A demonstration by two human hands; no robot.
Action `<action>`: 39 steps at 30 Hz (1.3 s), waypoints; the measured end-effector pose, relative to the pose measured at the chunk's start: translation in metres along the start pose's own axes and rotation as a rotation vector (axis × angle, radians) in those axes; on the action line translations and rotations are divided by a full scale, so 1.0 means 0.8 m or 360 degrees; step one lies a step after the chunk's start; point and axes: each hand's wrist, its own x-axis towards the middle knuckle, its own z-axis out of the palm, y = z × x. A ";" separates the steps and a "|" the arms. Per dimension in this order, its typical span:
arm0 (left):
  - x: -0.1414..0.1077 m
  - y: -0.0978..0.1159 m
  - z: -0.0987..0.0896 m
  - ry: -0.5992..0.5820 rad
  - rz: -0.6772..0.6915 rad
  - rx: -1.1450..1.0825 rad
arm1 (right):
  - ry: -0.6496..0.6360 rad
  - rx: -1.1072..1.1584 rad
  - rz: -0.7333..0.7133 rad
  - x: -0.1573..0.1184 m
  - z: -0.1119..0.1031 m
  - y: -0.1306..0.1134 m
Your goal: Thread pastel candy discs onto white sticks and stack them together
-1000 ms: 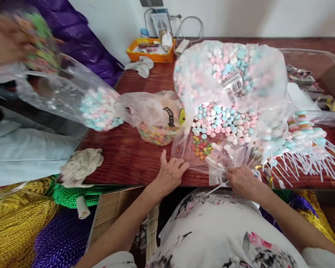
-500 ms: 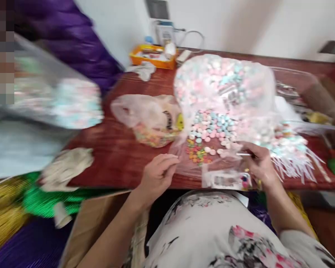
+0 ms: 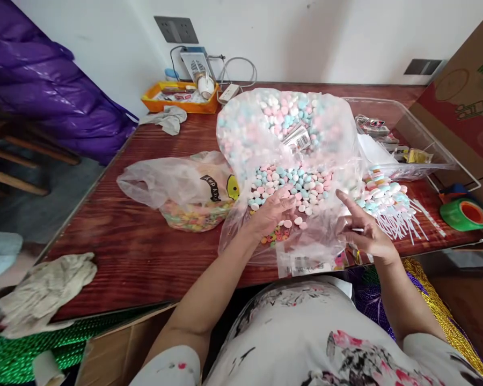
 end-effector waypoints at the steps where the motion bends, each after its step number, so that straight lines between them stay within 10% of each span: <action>1: 0.004 0.004 -0.002 0.0056 0.0074 0.0120 | -0.0045 0.0031 0.0026 0.000 -0.002 0.000; 11: 0.039 0.019 -0.019 -0.0779 -0.0268 0.0222 | -0.0152 0.0362 -0.0111 0.016 0.008 -0.005; 25: -0.036 -0.015 -0.039 -0.0046 -0.0149 0.0086 | 0.0193 -0.0217 -0.0071 0.078 0.011 0.029; 32: -0.057 -0.028 -0.027 0.0486 0.0155 -0.0101 | 0.0933 -0.0935 -0.0367 0.067 0.028 0.026; 39: -0.051 -0.043 0.018 0.0487 0.0278 -0.0253 | 0.0487 -0.0128 -0.0237 0.051 0.111 0.032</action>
